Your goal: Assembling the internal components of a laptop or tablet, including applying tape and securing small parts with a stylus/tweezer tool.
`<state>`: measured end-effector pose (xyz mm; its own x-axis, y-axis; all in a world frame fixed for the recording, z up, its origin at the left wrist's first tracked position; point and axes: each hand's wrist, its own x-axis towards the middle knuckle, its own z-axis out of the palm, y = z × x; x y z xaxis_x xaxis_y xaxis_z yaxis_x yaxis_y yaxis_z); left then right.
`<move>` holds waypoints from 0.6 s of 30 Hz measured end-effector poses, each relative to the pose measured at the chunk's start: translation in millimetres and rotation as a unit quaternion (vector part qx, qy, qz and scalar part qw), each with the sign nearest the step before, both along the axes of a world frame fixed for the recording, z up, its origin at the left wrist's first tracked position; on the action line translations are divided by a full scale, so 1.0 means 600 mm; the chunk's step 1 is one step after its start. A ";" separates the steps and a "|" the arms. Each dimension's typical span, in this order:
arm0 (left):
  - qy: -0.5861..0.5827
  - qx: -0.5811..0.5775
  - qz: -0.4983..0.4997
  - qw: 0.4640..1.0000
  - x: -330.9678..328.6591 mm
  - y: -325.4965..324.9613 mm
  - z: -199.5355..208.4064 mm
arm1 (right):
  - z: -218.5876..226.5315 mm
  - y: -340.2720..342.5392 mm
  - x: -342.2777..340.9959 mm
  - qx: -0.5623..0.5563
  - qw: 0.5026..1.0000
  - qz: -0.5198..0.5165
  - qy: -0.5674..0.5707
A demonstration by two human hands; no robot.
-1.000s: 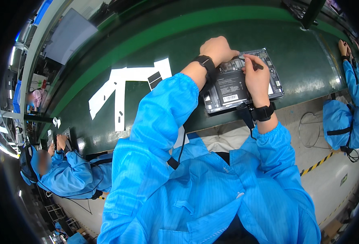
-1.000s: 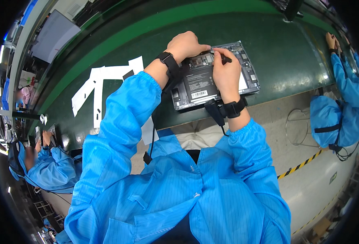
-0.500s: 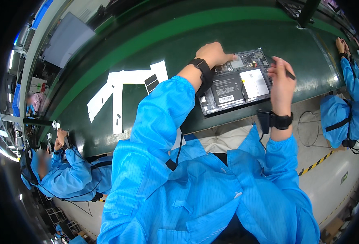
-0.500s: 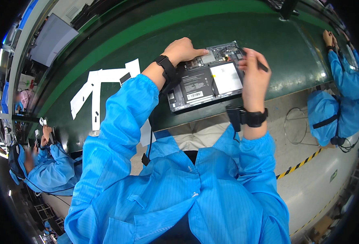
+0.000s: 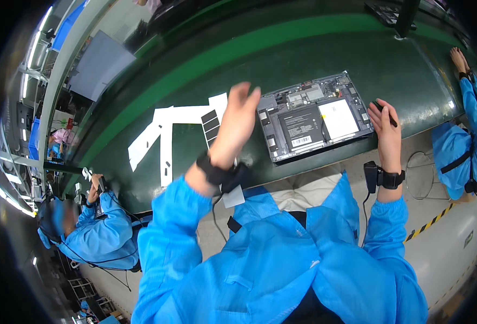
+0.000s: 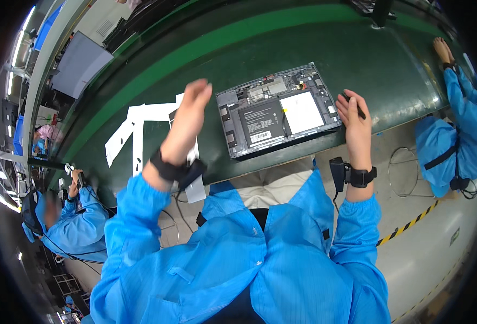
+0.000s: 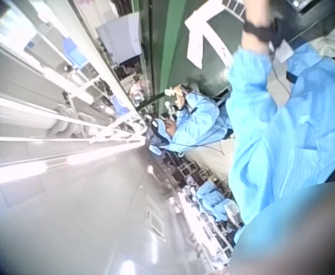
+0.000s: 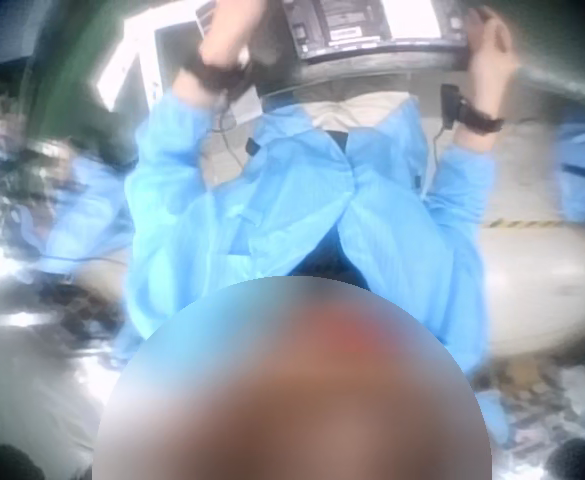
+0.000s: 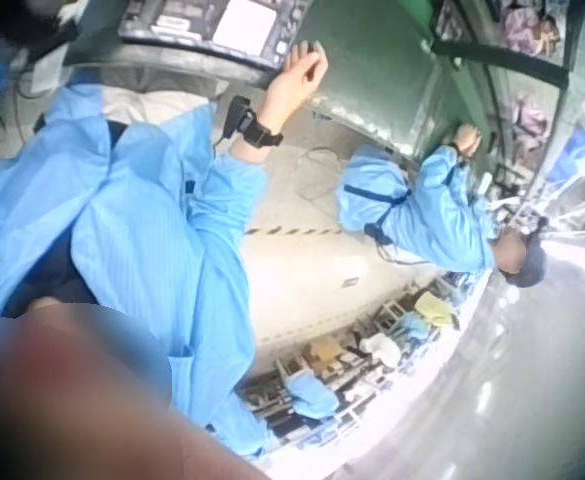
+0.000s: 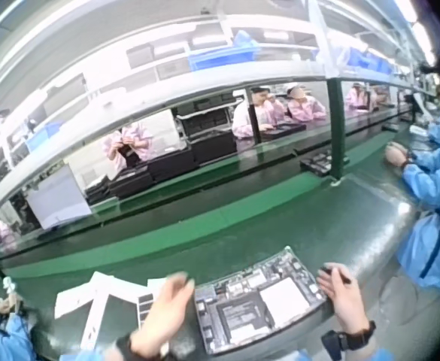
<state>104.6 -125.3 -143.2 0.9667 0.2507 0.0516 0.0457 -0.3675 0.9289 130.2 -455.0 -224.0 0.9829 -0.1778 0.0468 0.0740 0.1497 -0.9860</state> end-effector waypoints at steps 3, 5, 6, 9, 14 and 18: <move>0.137 -0.124 0.002 0.983 -0.071 -0.026 -0.041 | 0.004 0.017 -0.007 -0.060 0.998 0.014 -0.027; 0.101 -0.212 -0.049 0.971 -0.084 -0.049 -0.079 | 0.007 0.034 -0.011 -0.146 0.988 -0.006 -0.047; 0.116 -0.254 -0.011 0.960 -0.086 -0.067 -0.067 | 0.002 0.035 -0.012 -0.147 0.988 -0.005 -0.045; 0.111 -0.261 0.028 0.959 -0.084 -0.086 -0.056 | -0.005 0.042 -0.009 -0.230 0.970 -0.043 -0.068; 0.116 -0.353 0.048 0.927 -0.071 -0.086 -0.032 | 0.000 0.044 -0.014 -0.260 0.961 -0.070 -0.068; 0.077 -0.318 0.005 0.945 -0.059 -0.070 -0.022 | -0.003 0.040 0.001 -0.247 0.961 -0.067 -0.105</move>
